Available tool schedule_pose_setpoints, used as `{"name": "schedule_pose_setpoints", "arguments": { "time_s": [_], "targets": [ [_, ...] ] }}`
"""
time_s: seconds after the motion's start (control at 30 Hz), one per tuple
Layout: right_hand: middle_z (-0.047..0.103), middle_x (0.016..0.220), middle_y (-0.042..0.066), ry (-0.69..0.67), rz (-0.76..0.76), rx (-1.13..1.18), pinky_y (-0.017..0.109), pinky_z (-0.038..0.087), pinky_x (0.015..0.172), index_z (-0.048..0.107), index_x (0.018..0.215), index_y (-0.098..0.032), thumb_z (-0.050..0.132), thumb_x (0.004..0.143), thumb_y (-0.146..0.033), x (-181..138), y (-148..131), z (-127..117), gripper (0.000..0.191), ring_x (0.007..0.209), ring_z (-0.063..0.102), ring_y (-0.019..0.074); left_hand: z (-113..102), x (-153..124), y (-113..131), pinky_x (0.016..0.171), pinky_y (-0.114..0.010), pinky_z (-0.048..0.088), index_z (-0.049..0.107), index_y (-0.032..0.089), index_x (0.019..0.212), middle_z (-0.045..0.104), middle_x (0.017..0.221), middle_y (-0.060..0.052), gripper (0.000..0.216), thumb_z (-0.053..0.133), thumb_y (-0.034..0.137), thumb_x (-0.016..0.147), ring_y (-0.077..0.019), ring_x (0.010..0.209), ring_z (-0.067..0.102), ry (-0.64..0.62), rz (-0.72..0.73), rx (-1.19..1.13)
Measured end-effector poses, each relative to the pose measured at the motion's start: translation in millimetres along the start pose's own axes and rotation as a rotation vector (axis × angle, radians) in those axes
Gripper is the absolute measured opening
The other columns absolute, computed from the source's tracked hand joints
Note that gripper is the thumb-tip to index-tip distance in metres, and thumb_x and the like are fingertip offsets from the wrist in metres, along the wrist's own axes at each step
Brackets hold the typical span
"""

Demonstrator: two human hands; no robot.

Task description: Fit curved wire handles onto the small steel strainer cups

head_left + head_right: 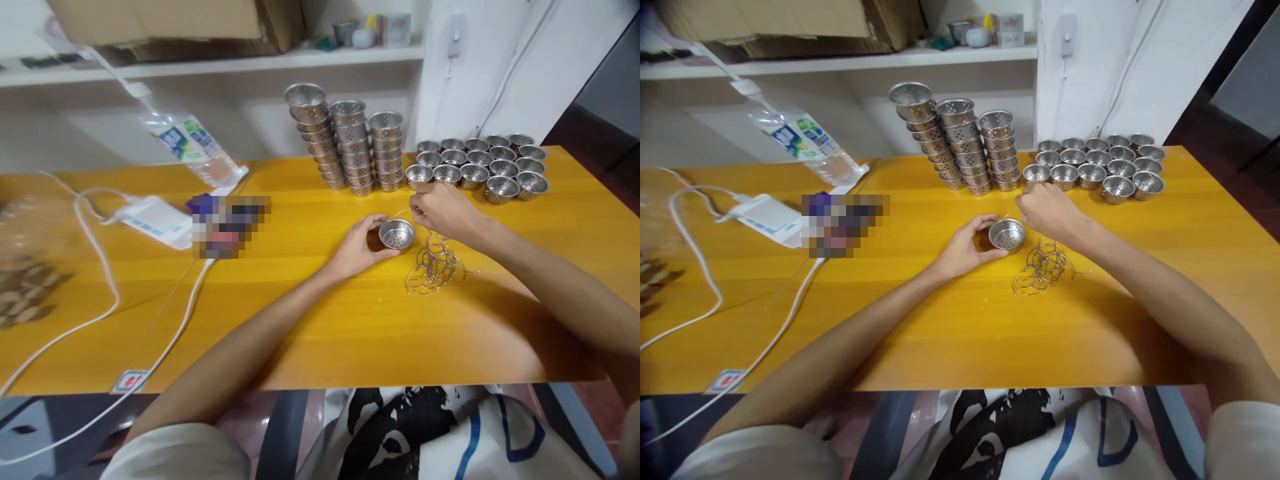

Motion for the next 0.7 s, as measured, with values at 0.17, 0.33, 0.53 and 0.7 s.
{"name": "schedule_pose_setpoints", "arguments": {
  "time_s": [0.17,0.33,0.53,0.7],
  "targets": [
    [0.081,0.104,0.015,0.007,-0.022,-0.060,0.037,0.035,0.070,0.080,0.101,-0.014,0.051,0.102,-0.009,-0.8,-4.8,-2.3,0.029,0.081,0.065,0.0228,0.0,-0.5,-0.8,0.122,-0.057,0.056,0.063,0.023,0.140,0.075,0.148,-0.018,0.078,0.102,0.048,0.077,-0.0355,0.138,0.074,0.008,0.002,0.015],
    [0.079,0.100,0.017,-0.013,-0.037,-0.044,0.039,0.037,0.072,0.081,0.104,-0.013,0.050,0.103,-0.007,-0.7,-8.5,-4.1,0.032,0.088,0.067,0.0259,-0.2,-2.7,1.7,0.117,-0.054,0.060,0.059,0.024,0.140,0.078,0.144,-0.015,0.075,0.099,0.048,0.081,-0.0337,0.133,0.077,0.020,0.015,0.018],
    [0.077,0.100,0.016,0.019,-0.094,-0.019,0.038,0.039,0.075,0.079,0.106,-0.013,0.050,0.105,-0.009,-1.5,-8.3,-5.6,0.029,0.093,0.066,0.0270,-2.3,-4.1,8.3,0.113,-0.054,0.061,0.058,0.025,0.136,0.081,0.136,-0.015,0.071,0.097,0.049,0.083,-0.0333,0.127,0.079,0.031,0.006,0.012],
    [0.076,0.100,0.016,0.004,-0.112,-0.035,0.038,0.038,0.073,0.079,0.110,-0.012,0.049,0.107,-0.010,-1.2,-9.5,-3.1,0.030,0.089,0.065,0.0251,-1.9,-4.1,8.2,0.112,-0.055,0.060,0.058,0.025,0.135,0.082,0.133,-0.014,0.068,0.095,0.051,0.085,-0.0334,0.125,0.080,0.035,-0.010,0.008]
  ]
}}
Point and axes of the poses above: each hand's wrist, its own x-axis towards the middle knuckle, its own z-axis out of the palm, y = z × x, the point moved 3 cm from there along x, towards the middle knuckle
